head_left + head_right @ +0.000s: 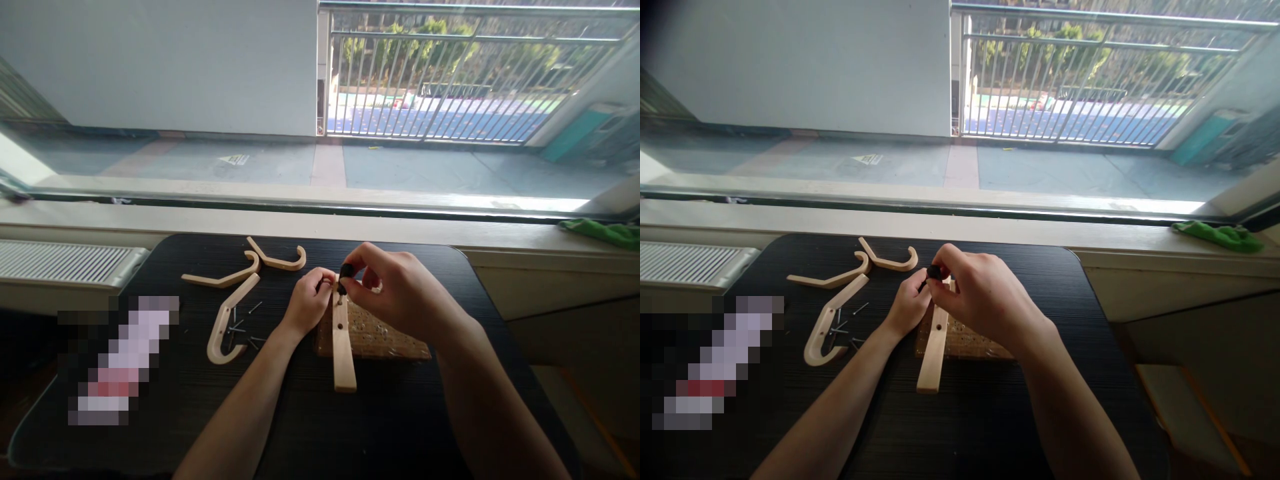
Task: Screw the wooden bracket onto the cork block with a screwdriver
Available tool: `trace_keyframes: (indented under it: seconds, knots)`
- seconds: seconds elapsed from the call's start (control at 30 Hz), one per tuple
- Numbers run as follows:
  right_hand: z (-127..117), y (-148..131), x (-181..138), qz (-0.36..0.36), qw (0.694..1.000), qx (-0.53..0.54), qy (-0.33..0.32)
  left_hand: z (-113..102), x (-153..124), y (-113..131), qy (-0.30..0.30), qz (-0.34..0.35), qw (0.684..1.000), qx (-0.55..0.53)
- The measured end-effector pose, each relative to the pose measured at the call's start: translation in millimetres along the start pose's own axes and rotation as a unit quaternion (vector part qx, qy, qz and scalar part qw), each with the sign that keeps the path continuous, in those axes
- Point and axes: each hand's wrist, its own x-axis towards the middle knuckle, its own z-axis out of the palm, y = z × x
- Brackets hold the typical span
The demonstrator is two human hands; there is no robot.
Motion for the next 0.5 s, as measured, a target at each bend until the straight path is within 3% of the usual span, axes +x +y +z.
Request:
trace_keyframes:
  seconds: [0.5]
  knots:
    - [2.0,-2.3,1.9,0.006,0.998,-0.058,0.002,-0.8,0.2,0.9,-0.001,0.004,1.0,-0.002]
